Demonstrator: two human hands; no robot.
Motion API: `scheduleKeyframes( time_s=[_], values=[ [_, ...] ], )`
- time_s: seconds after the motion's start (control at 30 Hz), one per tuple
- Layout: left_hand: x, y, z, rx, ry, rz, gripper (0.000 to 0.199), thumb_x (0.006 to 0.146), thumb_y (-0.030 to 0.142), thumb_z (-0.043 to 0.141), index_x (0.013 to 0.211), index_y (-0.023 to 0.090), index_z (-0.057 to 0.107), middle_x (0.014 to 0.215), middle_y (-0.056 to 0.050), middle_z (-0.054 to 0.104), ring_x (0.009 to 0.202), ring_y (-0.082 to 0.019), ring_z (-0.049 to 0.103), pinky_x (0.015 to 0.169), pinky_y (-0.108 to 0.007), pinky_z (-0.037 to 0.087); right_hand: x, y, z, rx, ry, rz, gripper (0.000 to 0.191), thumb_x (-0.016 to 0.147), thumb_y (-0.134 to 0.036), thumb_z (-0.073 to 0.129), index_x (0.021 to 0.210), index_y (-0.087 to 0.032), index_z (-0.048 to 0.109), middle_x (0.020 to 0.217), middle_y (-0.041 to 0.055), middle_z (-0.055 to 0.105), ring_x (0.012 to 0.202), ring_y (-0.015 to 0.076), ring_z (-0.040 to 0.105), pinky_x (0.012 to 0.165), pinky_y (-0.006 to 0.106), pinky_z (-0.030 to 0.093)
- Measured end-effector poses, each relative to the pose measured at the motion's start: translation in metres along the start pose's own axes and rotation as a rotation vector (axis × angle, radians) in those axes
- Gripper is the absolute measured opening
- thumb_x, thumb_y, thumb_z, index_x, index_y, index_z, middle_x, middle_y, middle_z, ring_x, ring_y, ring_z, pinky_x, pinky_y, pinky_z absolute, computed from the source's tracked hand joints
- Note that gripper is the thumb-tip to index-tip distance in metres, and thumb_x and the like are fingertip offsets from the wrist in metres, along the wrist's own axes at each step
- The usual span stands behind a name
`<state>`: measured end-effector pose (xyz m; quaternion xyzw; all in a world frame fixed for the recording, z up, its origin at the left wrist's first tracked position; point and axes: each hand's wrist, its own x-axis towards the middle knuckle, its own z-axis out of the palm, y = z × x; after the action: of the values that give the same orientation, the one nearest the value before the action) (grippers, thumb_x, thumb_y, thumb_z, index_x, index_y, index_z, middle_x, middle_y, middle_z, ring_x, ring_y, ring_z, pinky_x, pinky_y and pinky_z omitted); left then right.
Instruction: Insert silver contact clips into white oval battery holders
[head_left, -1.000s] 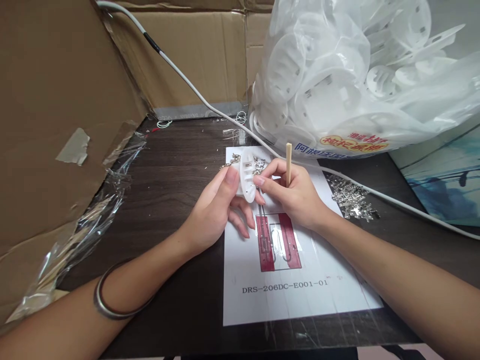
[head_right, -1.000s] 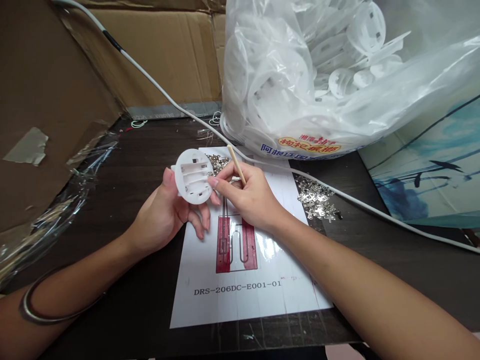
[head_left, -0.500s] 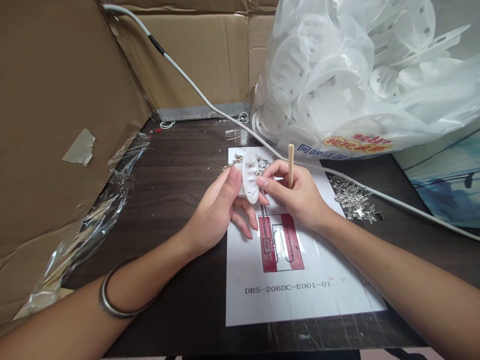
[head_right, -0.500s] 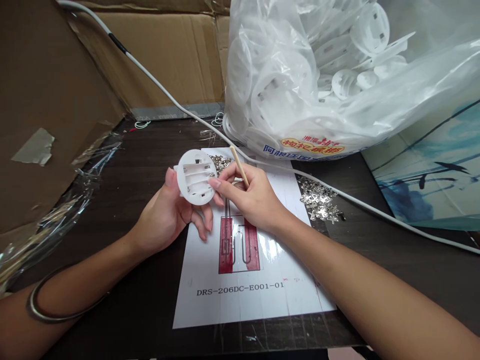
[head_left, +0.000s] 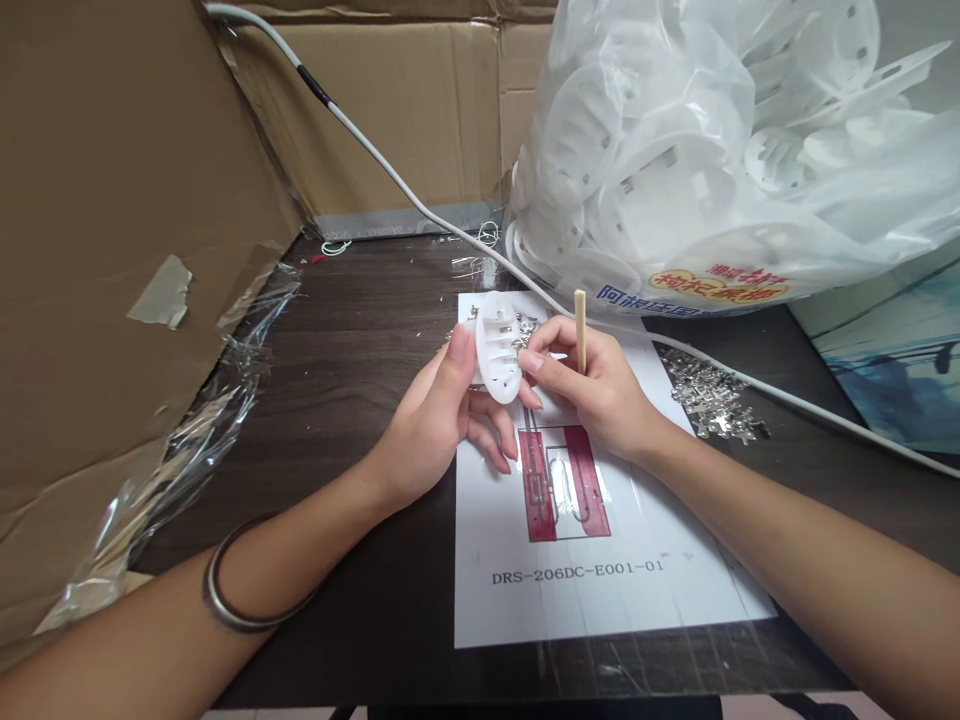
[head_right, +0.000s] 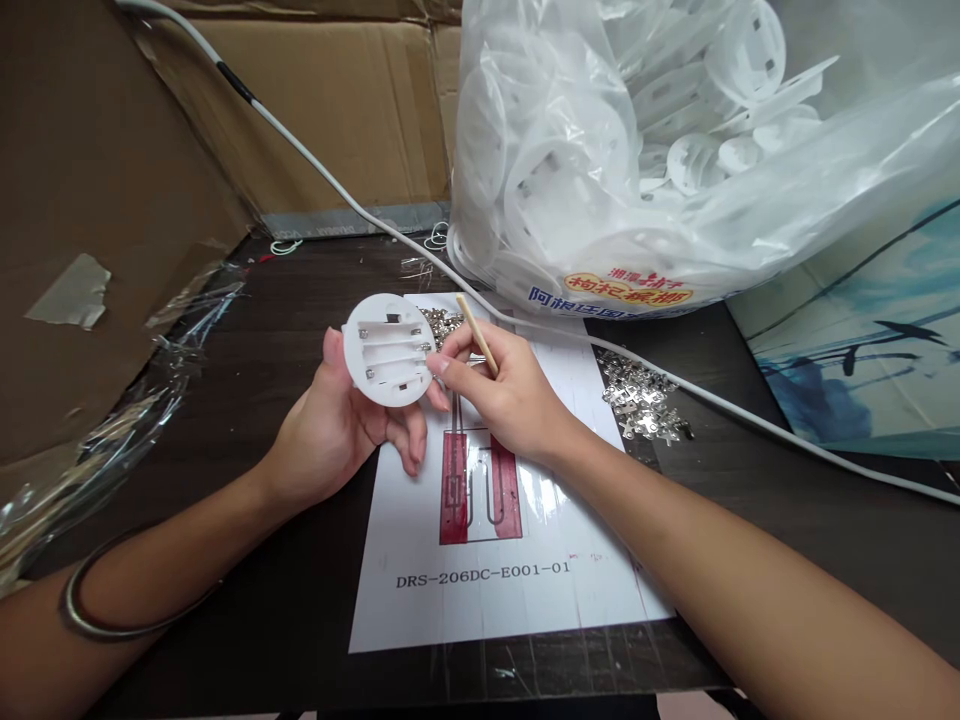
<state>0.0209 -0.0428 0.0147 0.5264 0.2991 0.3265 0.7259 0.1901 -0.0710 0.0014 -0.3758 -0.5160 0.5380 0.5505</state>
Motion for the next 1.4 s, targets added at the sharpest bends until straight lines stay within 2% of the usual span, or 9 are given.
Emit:
scheduleKeyframes(
  time_s=[0.17, 0.43, 0.6, 0.73, 0.9, 1.0, 1.07, 1.2, 1.4],
  values=[
    [0.0002, 0.0002, -0.0001, -0.009, -0.021, -0.005, 0.073, 0.084, 0.079, 0.061, 0.108, 0.01, 0.062, 0.087, -0.009, 0.074, 0.043, -0.013, 0.062, 0.035, -0.027, 0.057, 0.0, -0.0007, 0.0008, -0.012, -0.007, 0.005, 0.036, 0.092, -0.046, 0.079, 0.08, -0.02, 0.056, 0.058, -0.0056, 0.059, 0.055, 0.0099, 0.046, 0.057, 0.029, 0.035],
    [-0.0003, -0.0018, -0.0017, -0.012, -0.076, 0.028, 0.071, 0.09, 0.079, 0.054, 0.109, 0.011, 0.063, 0.09, -0.01, 0.076, 0.044, -0.011, 0.062, 0.038, -0.025, 0.057, 0.0007, -0.0009, 0.0025, 0.024, -0.026, -0.026, 0.036, 0.099, -0.045, 0.07, 0.078, -0.021, 0.054, 0.057, -0.0062, 0.058, 0.059, 0.0109, 0.053, 0.061, 0.029, 0.04],
    [-0.0009, -0.0012, -0.0013, 0.006, -0.104, 0.034, 0.082, 0.088, 0.086, 0.049, 0.111, 0.009, 0.066, 0.09, -0.012, 0.078, 0.045, -0.012, 0.063, 0.041, -0.025, 0.058, 0.0003, -0.0002, 0.0031, 0.001, -0.032, -0.023, 0.038, 0.1, -0.047, 0.07, 0.078, -0.022, 0.053, 0.055, -0.0074, 0.054, 0.057, 0.0104, 0.046, 0.06, 0.028, 0.037],
    [-0.0016, -0.0002, -0.0012, 0.026, -0.11, 0.03, 0.088, 0.086, 0.09, 0.046, 0.11, 0.009, 0.07, 0.088, -0.012, 0.079, 0.046, -0.012, 0.065, 0.044, -0.024, 0.058, -0.0007, 0.002, 0.0032, -0.115, -0.037, -0.06, 0.044, 0.105, -0.048, 0.061, 0.072, -0.022, 0.048, 0.059, -0.0068, 0.047, 0.058, 0.0103, 0.04, 0.061, 0.029, 0.034],
    [-0.0025, -0.001, -0.0031, 0.074, -0.134, 0.021, 0.095, 0.09, 0.09, 0.031, 0.112, 0.008, 0.073, 0.071, -0.01, 0.075, 0.046, -0.014, 0.065, 0.047, -0.025, 0.058, -0.0021, 0.0042, 0.0022, -0.204, -0.079, -0.081, 0.049, 0.111, -0.046, 0.049, 0.069, -0.022, 0.042, 0.063, -0.0056, 0.042, 0.06, 0.0111, 0.038, 0.064, 0.031, 0.033],
    [-0.0025, -0.0011, -0.0035, 0.097, -0.143, 0.02, 0.098, 0.091, 0.09, 0.027, 0.112, 0.007, 0.074, 0.073, -0.012, 0.076, 0.047, -0.015, 0.065, 0.048, -0.026, 0.058, -0.0025, 0.0037, 0.0017, -0.2, -0.087, -0.097, 0.049, 0.112, -0.043, 0.048, 0.068, -0.022, 0.041, 0.064, -0.0055, 0.042, 0.061, 0.0111, 0.038, 0.064, 0.031, 0.033],
    [-0.0024, -0.0004, -0.0032, 0.101, -0.135, 0.02, 0.097, 0.091, 0.09, 0.027, 0.111, 0.007, 0.074, 0.074, -0.013, 0.076, 0.047, -0.014, 0.064, 0.047, -0.026, 0.058, -0.0025, 0.0032, 0.0015, -0.202, -0.089, -0.099, 0.048, 0.112, -0.042, 0.048, 0.068, -0.022, 0.041, 0.065, -0.0054, 0.042, 0.062, 0.0113, 0.037, 0.065, 0.031, 0.033],
    [-0.0021, 0.0018, -0.0017, 0.085, -0.113, 0.002, 0.095, 0.089, 0.091, 0.033, 0.103, 0.007, 0.075, 0.063, -0.01, 0.071, 0.045, -0.015, 0.064, 0.045, -0.025, 0.057, -0.0022, 0.0023, 0.0012, -0.196, -0.08, -0.088, 0.046, 0.111, -0.041, 0.05, 0.069, -0.022, 0.042, 0.065, -0.0054, 0.042, 0.062, 0.0119, 0.037, 0.066, 0.031, 0.032],
    [-0.0018, 0.0017, 0.0, 0.057, -0.091, 0.025, 0.091, 0.088, 0.091, 0.039, 0.1, 0.008, 0.076, 0.076, -0.013, 0.077, 0.045, -0.014, 0.064, 0.044, -0.025, 0.057, -0.0023, 0.0019, 0.0015, -0.188, -0.066, -0.059, 0.051, 0.106, -0.053, 0.056, 0.068, -0.022, 0.042, 0.065, -0.0041, 0.043, 0.063, 0.0129, 0.038, 0.064, 0.032, 0.031]
  ],
)
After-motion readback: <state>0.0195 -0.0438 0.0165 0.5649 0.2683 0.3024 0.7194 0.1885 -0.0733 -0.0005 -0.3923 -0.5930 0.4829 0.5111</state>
